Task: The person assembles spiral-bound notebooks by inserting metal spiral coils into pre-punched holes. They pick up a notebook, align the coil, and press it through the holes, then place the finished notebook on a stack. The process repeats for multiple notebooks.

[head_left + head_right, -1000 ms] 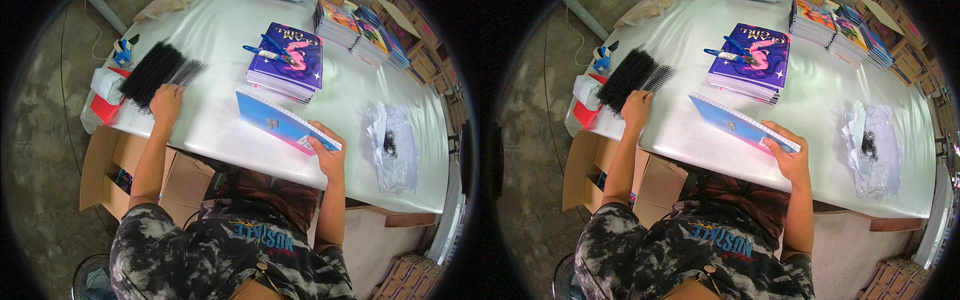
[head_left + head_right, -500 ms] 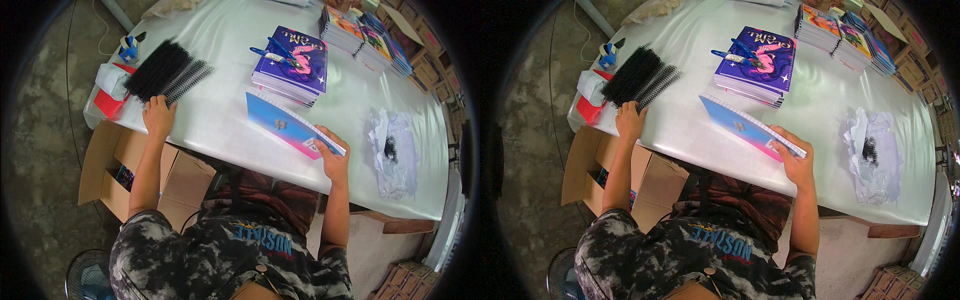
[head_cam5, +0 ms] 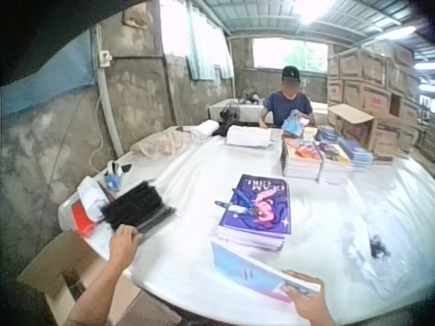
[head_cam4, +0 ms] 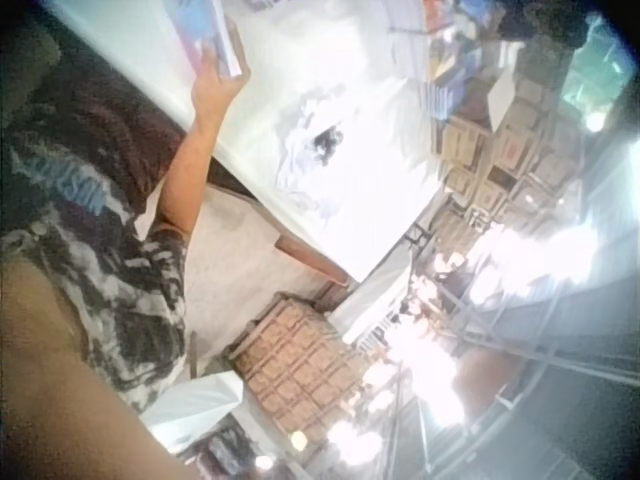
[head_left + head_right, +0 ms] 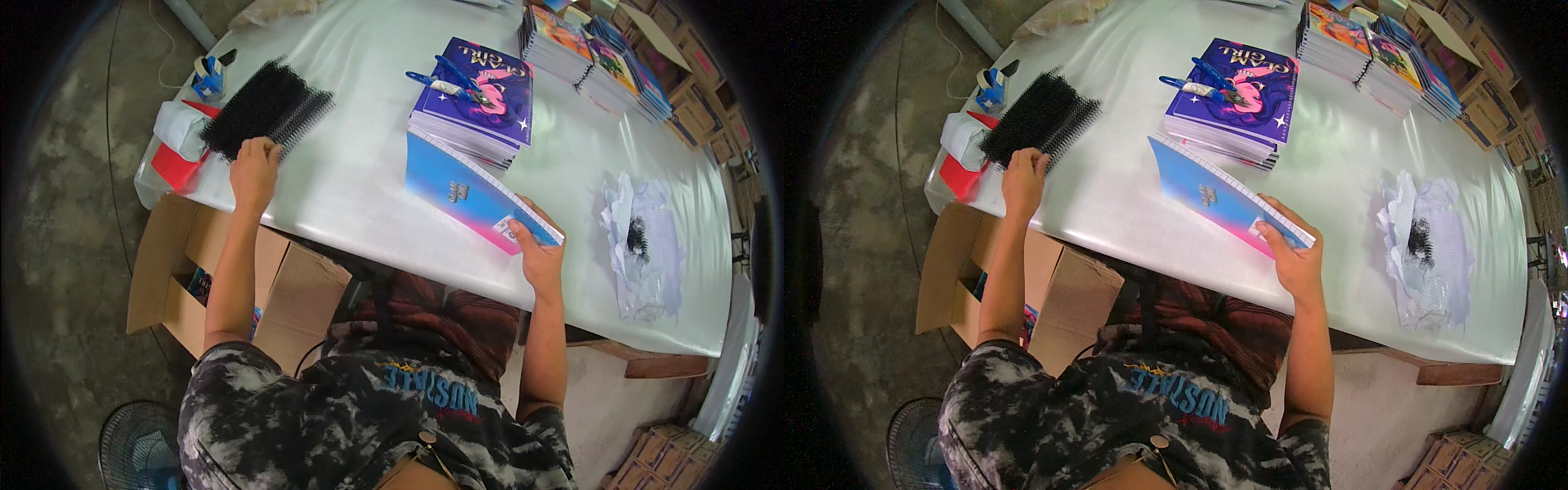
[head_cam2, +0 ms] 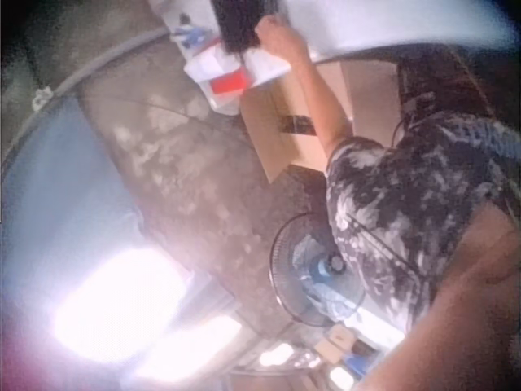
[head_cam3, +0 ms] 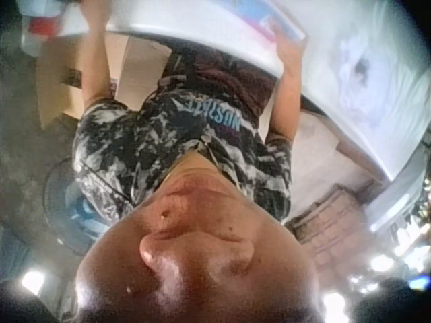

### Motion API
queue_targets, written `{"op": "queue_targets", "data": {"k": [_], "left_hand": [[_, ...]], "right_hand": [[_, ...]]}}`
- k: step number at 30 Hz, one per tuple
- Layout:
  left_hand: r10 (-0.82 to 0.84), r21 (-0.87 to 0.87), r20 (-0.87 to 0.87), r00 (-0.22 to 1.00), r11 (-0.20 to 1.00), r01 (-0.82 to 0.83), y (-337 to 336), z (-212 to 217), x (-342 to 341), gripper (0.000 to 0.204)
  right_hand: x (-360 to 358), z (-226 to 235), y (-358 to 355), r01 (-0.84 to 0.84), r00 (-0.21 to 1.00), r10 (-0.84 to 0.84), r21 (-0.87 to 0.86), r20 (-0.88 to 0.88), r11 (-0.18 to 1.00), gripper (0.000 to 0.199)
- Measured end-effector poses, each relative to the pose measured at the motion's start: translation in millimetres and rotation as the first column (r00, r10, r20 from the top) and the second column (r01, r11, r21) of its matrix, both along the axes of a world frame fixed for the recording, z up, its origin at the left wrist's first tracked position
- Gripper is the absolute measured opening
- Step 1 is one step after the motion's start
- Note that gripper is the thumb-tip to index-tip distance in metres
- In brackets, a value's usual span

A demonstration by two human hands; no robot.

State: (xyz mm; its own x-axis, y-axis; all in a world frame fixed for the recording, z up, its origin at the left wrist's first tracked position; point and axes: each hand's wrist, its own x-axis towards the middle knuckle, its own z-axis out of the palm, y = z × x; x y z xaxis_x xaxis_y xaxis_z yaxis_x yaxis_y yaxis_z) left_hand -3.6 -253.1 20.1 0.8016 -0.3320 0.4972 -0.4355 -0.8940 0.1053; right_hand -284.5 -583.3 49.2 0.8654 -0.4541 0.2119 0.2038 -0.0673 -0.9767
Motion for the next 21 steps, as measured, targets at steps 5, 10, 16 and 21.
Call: {"op": "queue_targets", "data": {"k": [5, 10, 16, 21], "left_hand": [[0.026, 0.101, -0.125, 0.992, 0.995, -0.014, -6, -8, -7, 0.028], [-0.022, -0.018, 0.062, 0.998, 1.0, 0.023, -3, 14, 3, 0.024], [-0.443, -0.85, -0.27, 0.855, 0.527, 0.004, -8, 20, 11, 0.016], [-0.944, -0.837, -0.165, 0.284, -0.018, -0.547, -61, 97, -72, 0.022]], "right_hand": [[2, -5, 3, 0.042, 0.999, -0.042, 0.001, 0.026, 0.999, 0.03], [-3, -2, 4, 0.082, 0.997, -0.081, -0.041, 0.01, 0.996, 0.03], [-13, -2, 5, 0.111, 0.993, -0.109, -0.071, 0.032, 0.991, 0.03], [-14, -5, 5, 0.15, 0.988, -0.142, -0.15, 0.064, 0.977, 0.029]]}}
